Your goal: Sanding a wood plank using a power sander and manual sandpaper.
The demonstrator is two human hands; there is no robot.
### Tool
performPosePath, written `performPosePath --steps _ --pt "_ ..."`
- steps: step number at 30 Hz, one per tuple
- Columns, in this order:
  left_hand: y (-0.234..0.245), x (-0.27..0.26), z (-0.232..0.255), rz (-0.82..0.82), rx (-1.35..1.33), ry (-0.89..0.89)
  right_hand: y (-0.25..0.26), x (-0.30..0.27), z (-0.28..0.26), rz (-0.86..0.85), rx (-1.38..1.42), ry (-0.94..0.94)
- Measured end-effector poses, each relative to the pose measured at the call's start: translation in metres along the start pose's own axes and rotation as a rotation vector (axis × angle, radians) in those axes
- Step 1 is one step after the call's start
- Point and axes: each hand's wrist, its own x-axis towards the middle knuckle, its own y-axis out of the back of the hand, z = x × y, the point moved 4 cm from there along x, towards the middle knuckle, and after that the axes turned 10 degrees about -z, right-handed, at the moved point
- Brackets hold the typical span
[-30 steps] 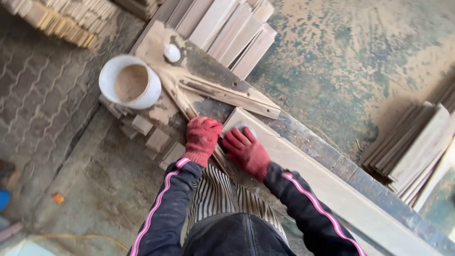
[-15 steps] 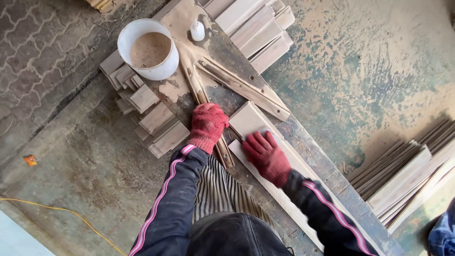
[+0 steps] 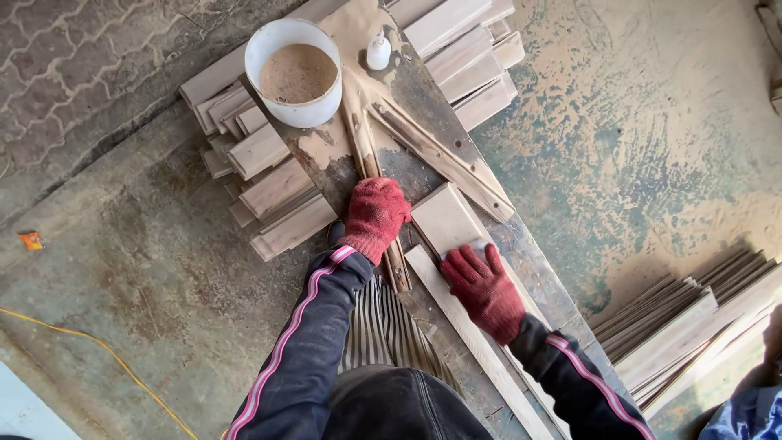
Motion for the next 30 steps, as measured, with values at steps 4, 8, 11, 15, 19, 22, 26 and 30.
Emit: performPosePath --steps 4,8,11,15,19,22,26,30 --pt "0.013 0.003 0.005 -0.008 0.038 -0.009 -0.009 0.057 0.003 0.090 0.058 0.030" --pt "0.054 0.003 0.013 -0.040 0.092 0.004 -0.017 0.069 0.004 0.129 -0.004 -0.017" --pt "0.063 0.000 0.017 -0.048 0.053 0.004 0.002 0.012 -0.002 0.055 0.023 -0.037" --pt "-0.011 0.004 0.000 -0.046 0.021 0.020 -0.005 -0.029 0.003 -0.029 -0.015 -0.054" --pt "0.001 0.003 0.000 0.012 -0.027 0.017 -0.005 0.020 0.009 0.031 0.003 -0.008" --pt "0.023 0.000 0.005 0.064 0.062 -0.004 -0.008 0.073 0.011 0.118 0.042 0.032" --pt "0.037 0.000 0.006 0.110 0.055 -0.030 -0.011 0.080 0.014 0.153 0.005 0.023" --pt "0.093 -0.009 0.021 0.079 -0.013 0.005 0.008 0.004 0.003 0.075 0.029 -0.017"
